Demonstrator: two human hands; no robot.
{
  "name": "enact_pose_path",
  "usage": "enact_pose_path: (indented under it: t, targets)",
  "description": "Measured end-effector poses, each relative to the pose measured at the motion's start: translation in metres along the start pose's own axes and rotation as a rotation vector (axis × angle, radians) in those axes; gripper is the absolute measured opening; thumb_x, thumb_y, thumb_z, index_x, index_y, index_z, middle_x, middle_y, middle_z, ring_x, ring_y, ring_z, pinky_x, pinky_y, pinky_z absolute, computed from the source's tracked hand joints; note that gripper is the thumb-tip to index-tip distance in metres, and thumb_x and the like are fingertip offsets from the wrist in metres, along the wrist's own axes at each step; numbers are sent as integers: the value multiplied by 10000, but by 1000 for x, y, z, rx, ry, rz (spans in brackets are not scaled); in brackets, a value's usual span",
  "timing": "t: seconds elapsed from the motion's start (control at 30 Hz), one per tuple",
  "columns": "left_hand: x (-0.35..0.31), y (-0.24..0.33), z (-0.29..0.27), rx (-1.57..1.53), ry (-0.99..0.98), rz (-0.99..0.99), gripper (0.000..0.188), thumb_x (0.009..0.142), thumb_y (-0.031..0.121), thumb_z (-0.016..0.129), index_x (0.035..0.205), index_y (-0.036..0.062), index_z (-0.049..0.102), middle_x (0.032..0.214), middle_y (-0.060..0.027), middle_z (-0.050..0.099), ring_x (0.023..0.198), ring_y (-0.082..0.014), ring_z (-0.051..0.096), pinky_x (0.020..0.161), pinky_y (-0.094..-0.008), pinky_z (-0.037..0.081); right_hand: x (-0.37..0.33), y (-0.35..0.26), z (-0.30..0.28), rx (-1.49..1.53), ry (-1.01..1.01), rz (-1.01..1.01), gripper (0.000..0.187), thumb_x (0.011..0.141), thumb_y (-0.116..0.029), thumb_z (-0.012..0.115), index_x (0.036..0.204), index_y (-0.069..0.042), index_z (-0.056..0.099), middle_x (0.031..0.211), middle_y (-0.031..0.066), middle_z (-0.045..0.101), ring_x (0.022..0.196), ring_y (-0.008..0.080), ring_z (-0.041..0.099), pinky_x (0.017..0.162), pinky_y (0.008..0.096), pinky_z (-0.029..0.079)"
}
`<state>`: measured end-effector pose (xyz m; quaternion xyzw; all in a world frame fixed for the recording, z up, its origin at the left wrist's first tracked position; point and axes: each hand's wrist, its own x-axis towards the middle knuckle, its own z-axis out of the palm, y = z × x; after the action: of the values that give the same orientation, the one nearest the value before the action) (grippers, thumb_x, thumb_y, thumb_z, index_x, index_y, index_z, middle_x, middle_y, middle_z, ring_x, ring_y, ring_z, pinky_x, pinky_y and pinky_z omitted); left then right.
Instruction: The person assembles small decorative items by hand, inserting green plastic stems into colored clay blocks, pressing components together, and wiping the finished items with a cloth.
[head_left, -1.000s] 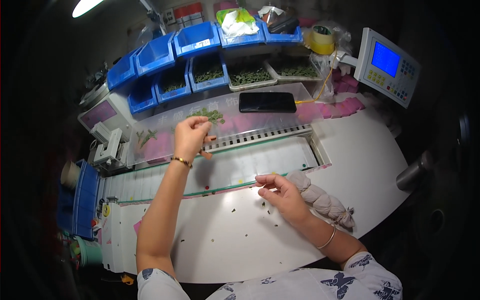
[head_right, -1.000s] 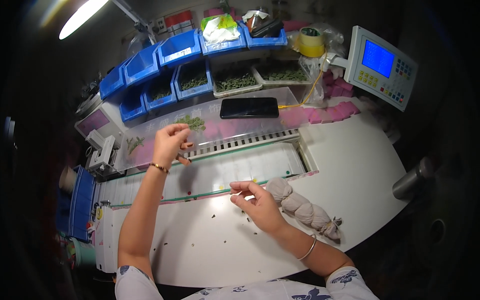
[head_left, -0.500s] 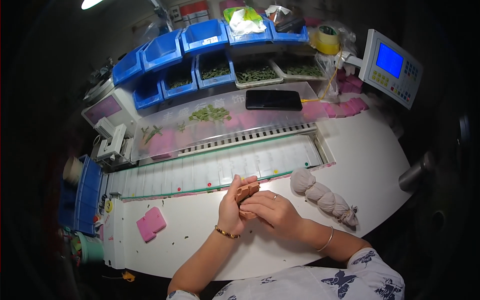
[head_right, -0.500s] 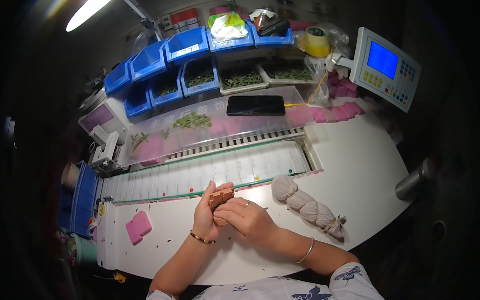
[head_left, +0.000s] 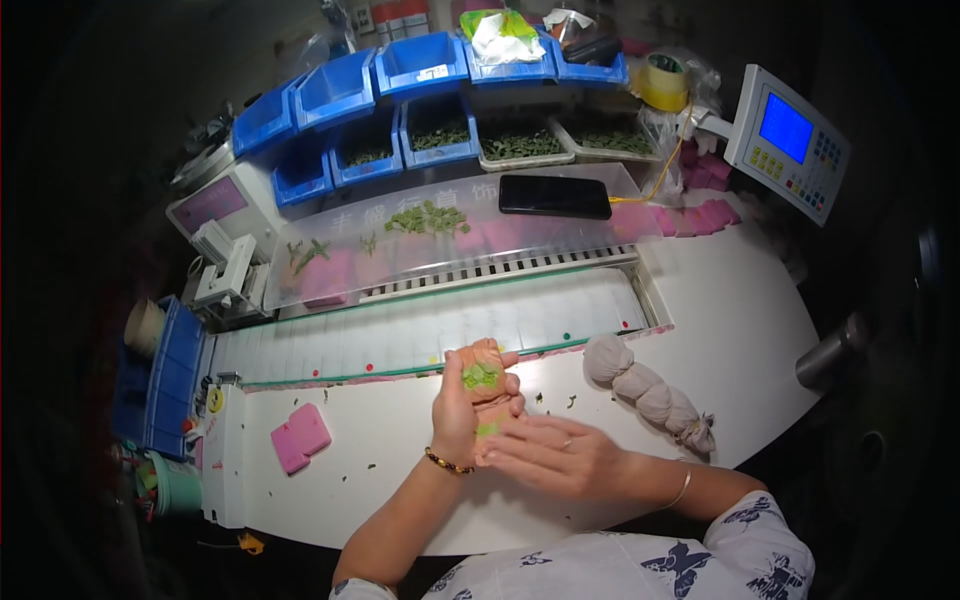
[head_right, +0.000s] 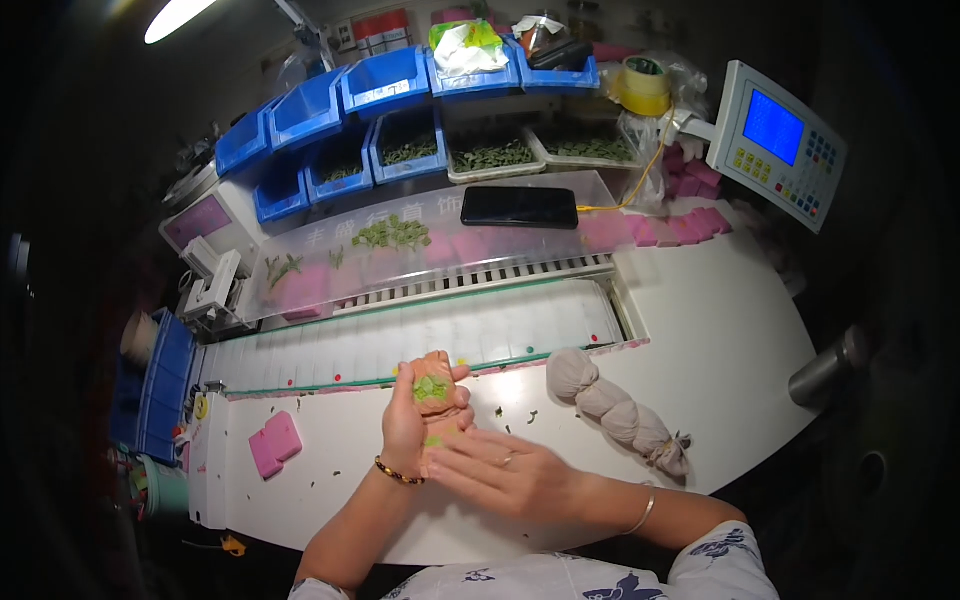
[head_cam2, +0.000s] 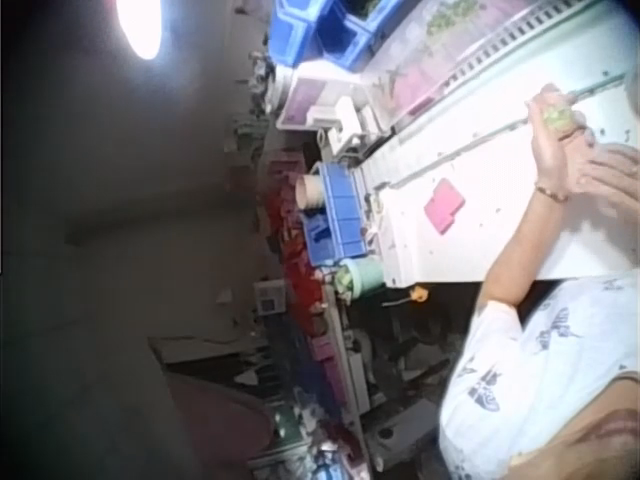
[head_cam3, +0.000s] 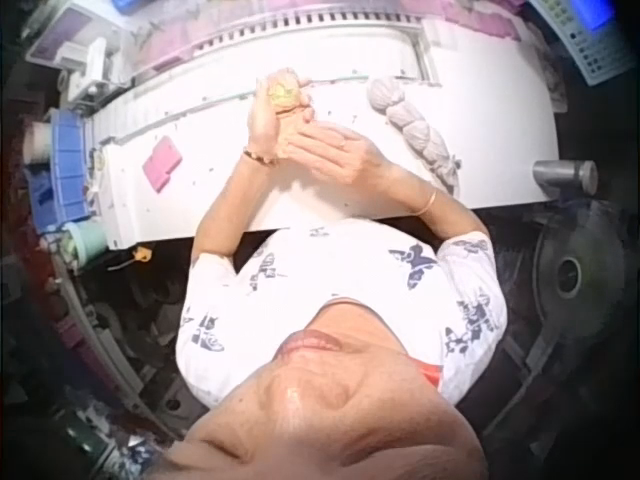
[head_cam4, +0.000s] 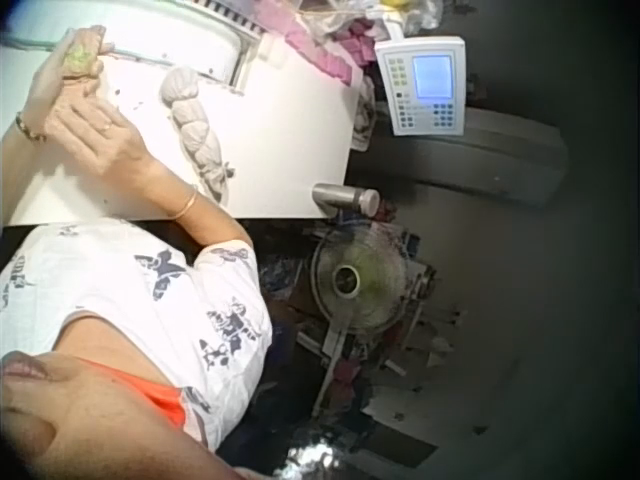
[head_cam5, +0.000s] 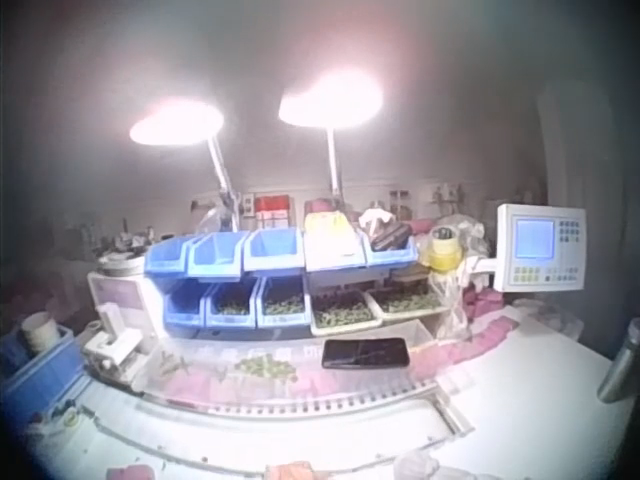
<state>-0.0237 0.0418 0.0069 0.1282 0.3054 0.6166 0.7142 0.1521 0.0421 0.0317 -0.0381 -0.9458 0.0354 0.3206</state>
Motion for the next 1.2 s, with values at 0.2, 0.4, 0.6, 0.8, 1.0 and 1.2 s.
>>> enact_pose_path:
  t: [0.2, 0.4, 0.6, 0.8, 1.0, 1.2]
  targets:
    - [-4, 10, -14, 185, 36, 57, 725, 976, 602, 238, 1206, -40, 486, 868, -99, 571, 628, -204, 556, 540, -362, 518, -46, 39, -45, -261, -209, 507, 634, 722, -45, 695, 1324, -31, 495, 1332, 164, 508, 1169, 338, 540, 967, 421, 449]
    - [-5, -9, 1, 139, -59, 61, 593, 997, 550, 270, 1259, 48, 446, 1067, -123, 551, 694, -191, 561, 542, -380, 549, -58, 49, -54, -162, -314, 699, 695, 720, 15, 677, 1372, -51, 445, 1358, 216, 464, 1100, 369, 559, 896, 419, 483]
    - [-6, -18, -12, 187, -23, 57, 593, 1003, 541, 261, 1231, 39, 480, 1081, -114, 571, 727, -172, 558, 557, -360, 557, 6, 32, -68, -301, 203, 455, 694, 663, 51, 645, 1340, -24, 507, 1345, 271, 485, 862, 316, 631, 775, 365, 525]
    - [-6, -17, 9, 296, -28, 196, 595, 1037, 470, 215, 1143, 8, 575, 1125, -102, 609, 993, -194, 599, 858, -309, 515, 2, 13, -18, -151, -144, 263, 636, 708, -5, 609, 1335, -57, 516, 1341, 288, 483, 685, 256, 619, 651, 336, 527]
    - [-14, -9, -16, 293, 118, 176, 643, 1021, 516, 218, 1128, -9, 573, 926, -125, 636, 645, -174, 620, 564, -264, 530, 30, 17, -46, -67, 68, 333, 695, 714, 21, 620, 1386, -67, 466, 1352, 250, 492, 696, 274, 615, 640, 340, 522]
    - [-22, 4, 8, 385, 13, 393, 607, 1031, 481, 246, 1221, -16, 540, 1017, -113, 615, 876, -162, 609, 790, -301, 515, 15, 1, -15, -47, -171, 269, 651, 758, -22, 594, 1392, -67, 456, 1401, 283, 419, 724, 265, 617, 646, 362, 530]
